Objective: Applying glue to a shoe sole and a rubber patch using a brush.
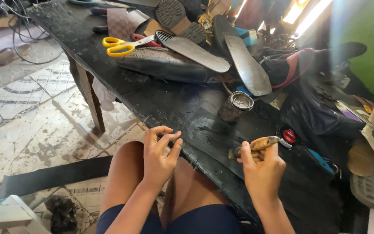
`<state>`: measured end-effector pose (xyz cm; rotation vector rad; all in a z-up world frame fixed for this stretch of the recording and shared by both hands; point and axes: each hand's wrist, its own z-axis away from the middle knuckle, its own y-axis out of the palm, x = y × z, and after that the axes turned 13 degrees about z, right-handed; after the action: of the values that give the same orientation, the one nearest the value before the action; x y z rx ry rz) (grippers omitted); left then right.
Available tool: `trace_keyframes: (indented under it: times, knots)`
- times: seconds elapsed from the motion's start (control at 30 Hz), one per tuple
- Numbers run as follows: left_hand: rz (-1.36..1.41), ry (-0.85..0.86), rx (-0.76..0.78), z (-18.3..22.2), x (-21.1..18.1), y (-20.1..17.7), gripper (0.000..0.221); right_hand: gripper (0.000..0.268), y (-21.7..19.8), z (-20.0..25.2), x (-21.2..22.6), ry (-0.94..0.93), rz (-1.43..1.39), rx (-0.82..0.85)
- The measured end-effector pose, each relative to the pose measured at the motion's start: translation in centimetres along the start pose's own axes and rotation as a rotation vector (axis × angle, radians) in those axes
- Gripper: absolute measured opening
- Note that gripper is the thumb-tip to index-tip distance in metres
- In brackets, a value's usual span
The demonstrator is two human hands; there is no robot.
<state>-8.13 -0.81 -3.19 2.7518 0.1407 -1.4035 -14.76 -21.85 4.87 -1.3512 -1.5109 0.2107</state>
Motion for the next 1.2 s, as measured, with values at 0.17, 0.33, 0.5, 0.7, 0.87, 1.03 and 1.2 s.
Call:
trace_keyframes:
  times: [0.17,0.33,0.5,0.7,0.87,1.03,1.2]
  knots:
    - [-0.02,-0.005,-0.033,-0.1,0.2,0.4,0.015,0.02,1.3,0.6,1.1,0.018,-0.041,0.003]
    - [-0.021,-0.014,-0.059,-0.2,0.1,0.4,0.014,0.019,2.9,1.3,3.2,-0.12,0.108,-0.075]
    - [-0.011,0.017,-0.069,-0.3,0.2,0.5,0.013,0.018,5.4,1.0,5.6,-0.183,0.028,-0.059]
    - [0.01,-0.008,-0.078,-0.4,0.2,0.7,0.013,0.015,3.9,0.1,4.1,-0.165,0.028,0.007]
    - [0.016,-0.028,-0.083,-0.4,0.1,0.8,0.011,0.016,3.1,0.4,3.0,-0.104,0.059,-0.017]
    - [0.019,-0.022,-0.09,-0.5,0.5,0.8,0.011,0.016,5.3,0.9,5.6,-0.11,-0.033,-0.002]
    - [0.006,-0.004,-0.1,-0.7,0.2,0.7,0.01,0.017,5.4,0.8,5.2,-0.214,-0.081,0.018]
